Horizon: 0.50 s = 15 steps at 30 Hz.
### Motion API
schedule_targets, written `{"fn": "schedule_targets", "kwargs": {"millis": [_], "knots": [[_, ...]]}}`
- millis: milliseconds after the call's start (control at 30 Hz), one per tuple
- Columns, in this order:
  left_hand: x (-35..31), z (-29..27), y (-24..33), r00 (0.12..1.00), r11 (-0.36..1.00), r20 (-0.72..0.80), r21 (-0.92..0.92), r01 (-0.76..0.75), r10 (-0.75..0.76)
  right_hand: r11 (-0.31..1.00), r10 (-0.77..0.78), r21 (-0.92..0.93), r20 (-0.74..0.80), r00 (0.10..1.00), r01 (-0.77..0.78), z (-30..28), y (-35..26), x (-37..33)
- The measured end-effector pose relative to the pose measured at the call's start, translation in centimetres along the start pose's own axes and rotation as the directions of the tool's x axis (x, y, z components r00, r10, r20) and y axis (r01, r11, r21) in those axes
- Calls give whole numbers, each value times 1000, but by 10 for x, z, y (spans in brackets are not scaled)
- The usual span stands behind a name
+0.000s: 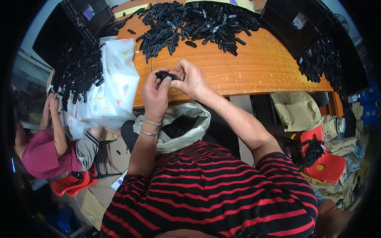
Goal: Inspecting small black plastic components and sorting them into a storage bag.
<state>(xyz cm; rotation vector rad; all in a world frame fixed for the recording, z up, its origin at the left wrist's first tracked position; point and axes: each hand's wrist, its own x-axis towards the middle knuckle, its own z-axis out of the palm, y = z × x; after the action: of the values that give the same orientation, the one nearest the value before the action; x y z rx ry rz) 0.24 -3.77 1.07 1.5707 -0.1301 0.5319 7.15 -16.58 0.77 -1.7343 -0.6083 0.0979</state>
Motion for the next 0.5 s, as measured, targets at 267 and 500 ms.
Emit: {"fn": "schedule_targets", "kwargs": {"millis": [267,500], "knots": [[-17,-13,-14,984,981,49,-74,176,-173,966,148,-226,78,986,-127,12,9,-19],[-51,-39,-7,890,846,253,484,222,-378,985,157,-152,554,817,-86,-28,19,-5]]}}
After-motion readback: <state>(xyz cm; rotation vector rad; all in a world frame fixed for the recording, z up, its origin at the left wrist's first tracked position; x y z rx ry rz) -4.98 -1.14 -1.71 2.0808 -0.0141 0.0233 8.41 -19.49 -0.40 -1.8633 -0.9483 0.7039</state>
